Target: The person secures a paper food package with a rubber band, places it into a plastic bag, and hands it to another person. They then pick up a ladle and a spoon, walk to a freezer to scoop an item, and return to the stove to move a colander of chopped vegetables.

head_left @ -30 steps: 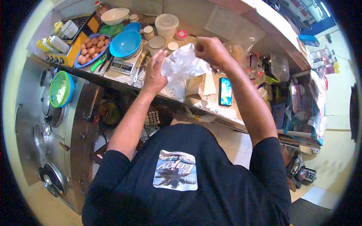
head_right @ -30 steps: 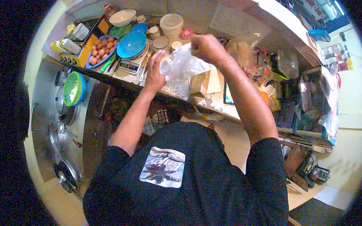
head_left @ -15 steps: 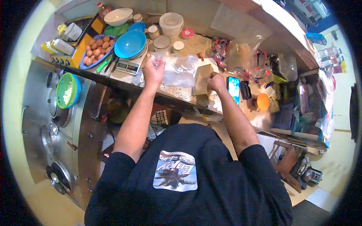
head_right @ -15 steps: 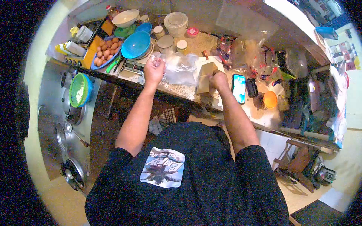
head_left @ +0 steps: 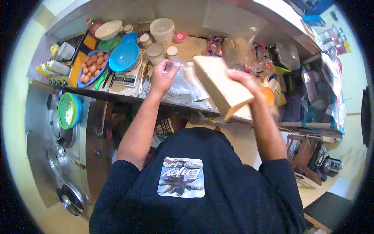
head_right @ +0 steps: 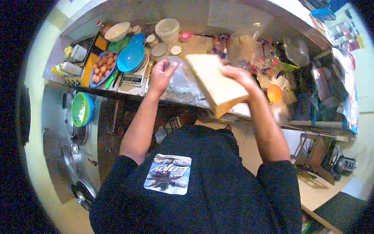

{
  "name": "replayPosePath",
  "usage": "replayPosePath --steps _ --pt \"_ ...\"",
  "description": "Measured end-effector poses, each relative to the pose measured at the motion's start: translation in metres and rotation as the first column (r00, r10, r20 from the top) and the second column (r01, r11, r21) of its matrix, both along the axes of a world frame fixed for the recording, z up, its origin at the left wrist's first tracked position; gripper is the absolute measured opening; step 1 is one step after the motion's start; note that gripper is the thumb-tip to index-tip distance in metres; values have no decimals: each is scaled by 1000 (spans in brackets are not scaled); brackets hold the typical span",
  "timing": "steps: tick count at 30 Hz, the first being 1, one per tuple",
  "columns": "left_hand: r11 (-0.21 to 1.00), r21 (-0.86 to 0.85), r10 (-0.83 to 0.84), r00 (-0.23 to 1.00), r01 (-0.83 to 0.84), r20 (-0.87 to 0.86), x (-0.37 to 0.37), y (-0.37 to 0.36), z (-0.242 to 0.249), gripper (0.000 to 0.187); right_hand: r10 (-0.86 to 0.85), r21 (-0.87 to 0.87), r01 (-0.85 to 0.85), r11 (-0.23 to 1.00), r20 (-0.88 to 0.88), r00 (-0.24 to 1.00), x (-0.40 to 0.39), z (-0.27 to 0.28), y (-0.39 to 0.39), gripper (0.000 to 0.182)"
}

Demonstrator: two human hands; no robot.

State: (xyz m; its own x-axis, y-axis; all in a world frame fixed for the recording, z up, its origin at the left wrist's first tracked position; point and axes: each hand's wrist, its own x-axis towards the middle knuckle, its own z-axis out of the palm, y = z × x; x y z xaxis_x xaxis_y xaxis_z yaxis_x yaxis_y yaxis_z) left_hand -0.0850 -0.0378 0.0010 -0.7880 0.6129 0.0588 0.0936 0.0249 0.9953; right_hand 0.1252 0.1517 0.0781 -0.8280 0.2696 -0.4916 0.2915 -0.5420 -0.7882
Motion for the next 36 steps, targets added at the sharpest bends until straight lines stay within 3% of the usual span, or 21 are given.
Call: replayPosePath --steps 1,3,4,9,11,12,13,15,17,19,20,21,23,24,25,27,29,31,33,35,36 --pt "1000 1 -15 1000 15 -8 4 -1 8 16 37 -174 -33 984 16 999 -7 -11 -12 38" --pt "985 140 -123 979 101 160 7 -3 16 11 -37 -406 51 913 41 998 -17 -52 -32 39" --pt "968 215 -171 967 128 191 8 -4 14 7 -9 -447 29 894 47 999 -16 -75 -39 38" --pt "980 104 -175 983 168 58 11 -9 -8 13 -37 -595 46 802 28 999 -9 -125 -73 31" --pt "986 -7 -168 985 168 -28 18 -11 -7 12 -91 -628 24 777 -74 993 -11 -120 -77 28" --pt "982 -1 -188 980 188 -66 24 -16 -7 10 -185 -650 146 745 9 983 -13 -117 -79 28" --pt "981 -9 -196 978 196 -65 30 -21 -4 10 -242 -657 151 739 -50 969 -18 -130 -78 30" --pt "954 -217 -232 967 206 -101 38 -32 1 16 -316 -644 211 735 -50 947 -25 -145 -69 32" --pt "939 -251 -261 962 234 -82 41 -42 -7 18 -340 -559 273 783 -17 940 -25 -133 -70 32" --pt "879 -320 -339 936 352 98 35 -51 -41 19 -384 -250 384 889 47 922 -27 -137 -68 30" --pt "826 -406 -373 919 392 127 38 -50 -39 18 -446 -168 435 885 -34 894 -35 -156 -67 28" --pt "825 -404 -376 917 396 130 39 -49 -38 18 -449 -166 438 883 -31 893 -31 -173 -61 28" --pt "893 -201 -359 906 404 225 37 -43 -39 16 -245 96 234 968 125 961 -23 -161 -56 28" --pt "937 -171 -284 948 306 141 34 -38 -42 16 -264 -77 271 960 90 960 -24 -172 -54 26" --pt "936 -162 -291 946 313 144 38 -35 -37 16 -271 -68 278 958 94 958 -23 -169 -51 26" --pt "983 89 -174 975 163 137 47 -30 -20 18 -220 -124 249 961 210 953 -23 -155 -49 25" --pt "980 85 -190 977 182 102 59 -34 -22 19 -312 1 325 946 283 907 -26 -124 -52 22" --pt "1000 -17 -22 971 26 236 79 -42 -45 19 -518 -153 540 828 162 840 -32 -119 -51 23" --pt "993 -49 -91 963 106 253 99 -51 -65 20 -544 -90 565 820 185 819 -39 -113 -50 21" --pt "982 -68 -152 952 176 265 115 -48 -58 19 -391 136 371 919 178 903 -42 -128 -41 18" --pt "981 -58 -174 969 187 173 117 -45 -48 19 -394 131 373 919 219 893 -47 -136 -39 17"
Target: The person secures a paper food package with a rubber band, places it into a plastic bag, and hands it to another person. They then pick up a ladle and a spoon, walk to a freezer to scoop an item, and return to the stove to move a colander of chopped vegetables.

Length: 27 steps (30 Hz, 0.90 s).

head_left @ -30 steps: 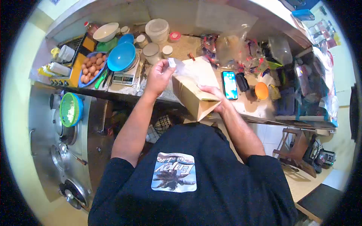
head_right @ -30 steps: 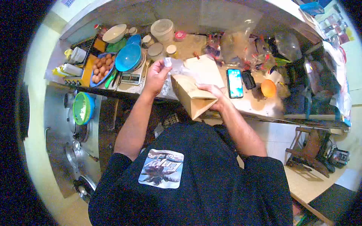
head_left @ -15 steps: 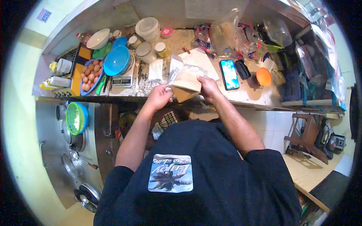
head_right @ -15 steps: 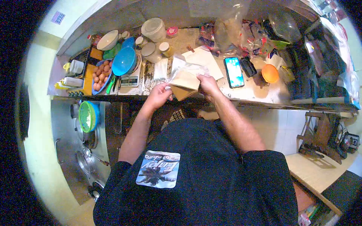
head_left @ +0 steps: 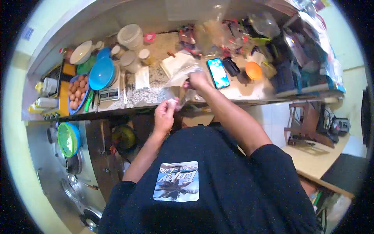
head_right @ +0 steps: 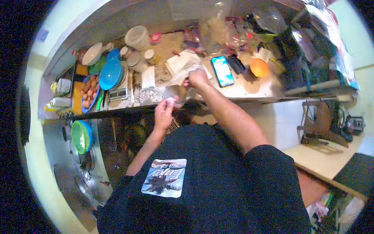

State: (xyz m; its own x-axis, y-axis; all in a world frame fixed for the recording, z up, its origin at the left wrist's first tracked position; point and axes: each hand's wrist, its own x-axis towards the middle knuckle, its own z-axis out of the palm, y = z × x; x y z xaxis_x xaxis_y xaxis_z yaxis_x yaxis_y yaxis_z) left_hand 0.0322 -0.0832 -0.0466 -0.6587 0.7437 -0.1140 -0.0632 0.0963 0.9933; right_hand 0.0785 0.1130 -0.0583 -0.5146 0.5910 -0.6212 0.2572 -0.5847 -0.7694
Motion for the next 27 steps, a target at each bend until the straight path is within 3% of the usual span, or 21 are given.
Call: replayPosePath --steps 1,2,3,4,5,7,9,10,11,12,13,15,17,20,21,22,23,24,25,26,27 --pt "999 27 -18 996 21 -91 2 3 14 19 -10 -23 11 1000 36 999 -8 -13 3 16" --pt "998 66 21 992 -13 -121 -8 12 24 19 104 169 -126 978 130 986 -19 -48 12 15" --pt "996 75 70 926 -46 -370 -30 16 35 20 196 332 -271 903 244 950 -26 -78 18 14" --pt "983 117 154 984 -144 -87 -42 28 56 21 312 481 -534 696 467 828 -25 -62 18 15" --pt "952 277 85 981 -131 173 -57 35 49 22 338 514 -756 405 684 646 -24 -41 16 16" --pt "997 46 -71 996 69 45 -43 35 50 21 68 459 -296 838 449 891 -43 -38 12 23" --pt "989 28 -143 989 143 21 -16 33 55 20 244 475 -505 720 508 826 -37 8 16 25" --pt "984 12 -177 984 178 -4 -4 38 57 20 58 648 -537 540 608 792 -46 -2 17 29" --pt "984 143 -129 984 111 122 -7 45 59 20 -4 752 -437 494 505 863 -49 -14 21 28" --pt "970 195 -162 982 142 94 -33 51 45 25 23 669 -255 698 334 942 -48 -10 25 25" --pt "987 153 -74 979 45 188 -36 59 58 31 -174 737 15 676 140 975 -49 -5 18 25" --pt "995 93 -62 982 46 180 -61 64 51 35 35 676 -93 731 99 994 -12 52 11 37" --pt "990 95 -126 971 108 206 -62 65 56 36 172 738 -72 671 -61 983 50 104 4 31" --pt "1000 12 -22 969 19 248 -50 66 63 39 477 899 -219 379 12 879 94 58 11 30" --pt "980 101 -193 932 170 305 -66 58 55 34 609 908 -303 290 70 790 138 46 14 31" --pt "996 38 -84 954 76 287 -58 58 56 35 768 585 -537 608 -260 585 181 15 20 35" --pt "997 36 -77 963 71 257 -52 56 56 36 622 271 -560 783 -325 712 234 4 15 37" --pt "997 37 -70 971 63 227 -50 55 56 36 405 103 -396 913 -353 843 274 -37 12 40" --pt "996 40 -91 970 84 225 -56 52 55 36 191 18 -196 980 -335 923 318 -63 12 40" --pt "988 91 -140 956 121 257 -67 46 51 36 -54 -2 55 998 -188 981 352 -98 16 36" --pt "979 134 -185 941 152 283 -74 38 51 36 -244 109 238 965 40 969 381 -138 27 33"
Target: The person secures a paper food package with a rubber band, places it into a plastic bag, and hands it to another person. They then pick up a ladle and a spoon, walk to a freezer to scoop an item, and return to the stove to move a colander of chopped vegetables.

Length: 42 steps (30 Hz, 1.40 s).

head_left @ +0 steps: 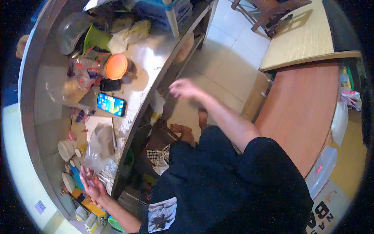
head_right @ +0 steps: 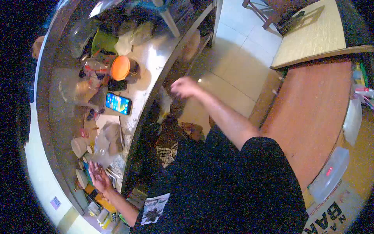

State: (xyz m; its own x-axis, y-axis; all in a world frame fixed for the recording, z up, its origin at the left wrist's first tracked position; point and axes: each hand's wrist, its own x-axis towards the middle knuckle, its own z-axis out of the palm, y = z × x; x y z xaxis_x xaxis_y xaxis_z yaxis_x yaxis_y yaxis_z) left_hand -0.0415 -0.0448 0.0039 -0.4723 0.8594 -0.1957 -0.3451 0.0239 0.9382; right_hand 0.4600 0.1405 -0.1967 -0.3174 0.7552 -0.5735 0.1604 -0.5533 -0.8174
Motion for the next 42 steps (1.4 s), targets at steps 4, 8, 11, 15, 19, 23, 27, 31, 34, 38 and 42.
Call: replayPosePath --steps 4,8,11,15,19,23,27,31,34,38,42 --pt "997 -38 61 997 -63 -46 1 -11 4 36 -571 492 395 776 280 772 79 -89 75 26" --pt "997 58 -43 988 52 -148 10 -3 -1 37 -588 735 182 654 342 733 89 -142 160 28" --pt "994 1 103 977 -105 -187 28 2 6 39 124 -87 -856 509 992 -27 93 -266 241 29" --pt "988 25 153 965 -151 -214 24 -5 -1 43 -83 106 -820 562 994 72 97 -234 249 30" --pt "971 -2 231 932 -241 -280 18 -19 -9 45 -93 100 -839 535 994 59 104 -248 278 31" --pt "958 27 283 920 -286 -271 18 -32 -20 46 -103 84 -856 510 994 36 108 -263 291 32" --pt "986 43 164 947 -158 -278 7 -41 -25 46 -142 113 -868 484 989 50 116 -270 301 33" --pt "997 71 41 964 -23 -261 8 -31 -21 45 -211 194 -879 436 971 109 129 -269 301 35" --pt "957 22 287 925 -291 -249 18 -21 -17 45 -302 344 -873 347 922 243 143 -260 288 36" --pt "917 33 395 891 -398 -224 27 -7 -17 45 -481 643 -753 137 708 517 155 -261 245 38" --pt "990 134 -5 983 30 -184 -12 -18 -29 43 -276 558 -241 794 684 675 138 -179 192 47"
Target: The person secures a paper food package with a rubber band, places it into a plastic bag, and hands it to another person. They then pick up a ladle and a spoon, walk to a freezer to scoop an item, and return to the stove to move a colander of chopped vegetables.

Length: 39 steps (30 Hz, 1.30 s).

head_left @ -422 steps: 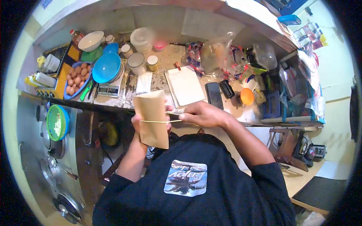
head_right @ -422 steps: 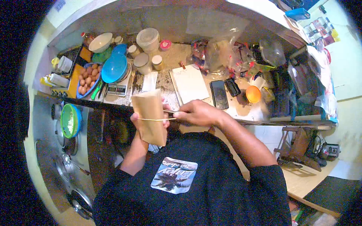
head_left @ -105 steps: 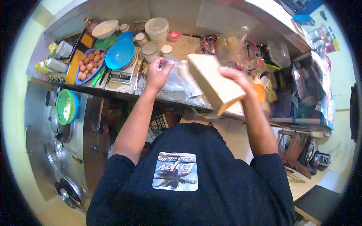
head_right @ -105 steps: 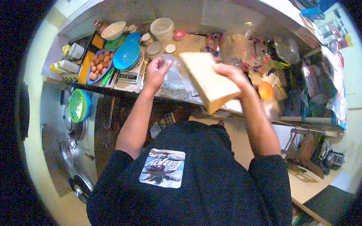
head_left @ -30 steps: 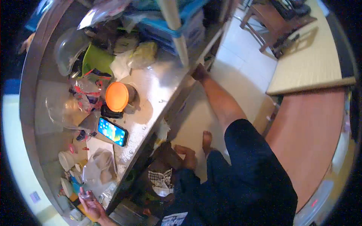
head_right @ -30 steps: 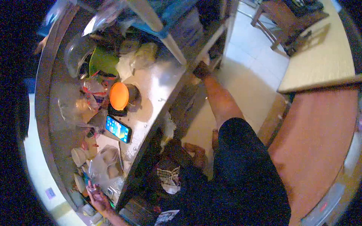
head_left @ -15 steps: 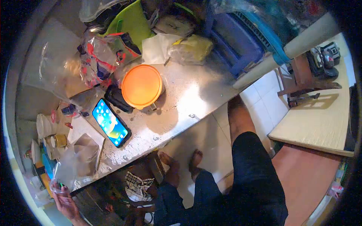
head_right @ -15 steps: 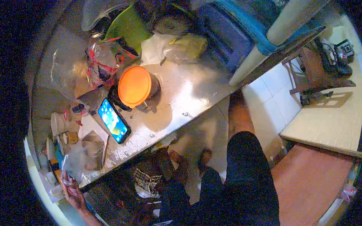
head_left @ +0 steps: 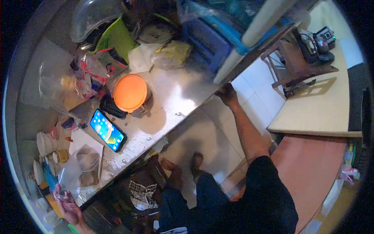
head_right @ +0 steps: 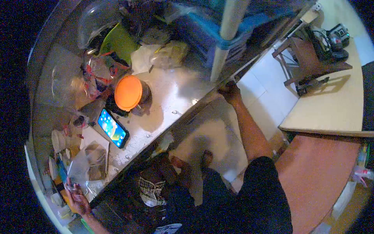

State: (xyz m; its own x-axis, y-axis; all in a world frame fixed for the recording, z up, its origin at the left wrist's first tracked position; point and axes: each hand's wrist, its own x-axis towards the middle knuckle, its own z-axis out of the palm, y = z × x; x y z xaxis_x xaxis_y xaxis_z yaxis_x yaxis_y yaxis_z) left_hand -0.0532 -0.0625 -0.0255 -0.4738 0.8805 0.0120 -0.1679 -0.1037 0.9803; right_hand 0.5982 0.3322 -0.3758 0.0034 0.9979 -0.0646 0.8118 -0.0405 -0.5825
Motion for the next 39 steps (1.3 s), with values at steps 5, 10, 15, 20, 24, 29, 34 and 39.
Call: replayPosePath --steps 5,10,15,20,24,29,34,39 --pt "940 -20 339 941 -340 -7 30 27 3 43 -418 -26 495 869 -575 703 6 42 -40 52" --pt "987 -35 156 987 -155 36 21 23 8 44 -417 -414 173 894 -909 -22 36 60 -83 50" --pt "935 -239 -55 558 -263 -828 23 21 15 38 -412 -414 14 910 -908 -76 31 168 -171 45" --pt "902 -309 248 947 -303 -202 50 19 35 38 -64 -38 -419 907 -997 -47 -161 357 -180 60" --pt "954 -201 201 973 -220 -112 61 16 29 34 422 286 -669 686 -906 46 -351 432 -182 59" --pt "965 -94 240 969 -244 -60 54 13 12 33 936 252 -903 347 -150 318 -484 414 -205 48" --pt "971 -159 156 975 -181 -157 52 10 19 33 963 -243 -970 23 266 -44 -501 394 -237 36" --pt "994 -77 69 996 -74 -64 33 22 25 32 669 -179 -984 -10 730 -139 -509 367 -240 38"
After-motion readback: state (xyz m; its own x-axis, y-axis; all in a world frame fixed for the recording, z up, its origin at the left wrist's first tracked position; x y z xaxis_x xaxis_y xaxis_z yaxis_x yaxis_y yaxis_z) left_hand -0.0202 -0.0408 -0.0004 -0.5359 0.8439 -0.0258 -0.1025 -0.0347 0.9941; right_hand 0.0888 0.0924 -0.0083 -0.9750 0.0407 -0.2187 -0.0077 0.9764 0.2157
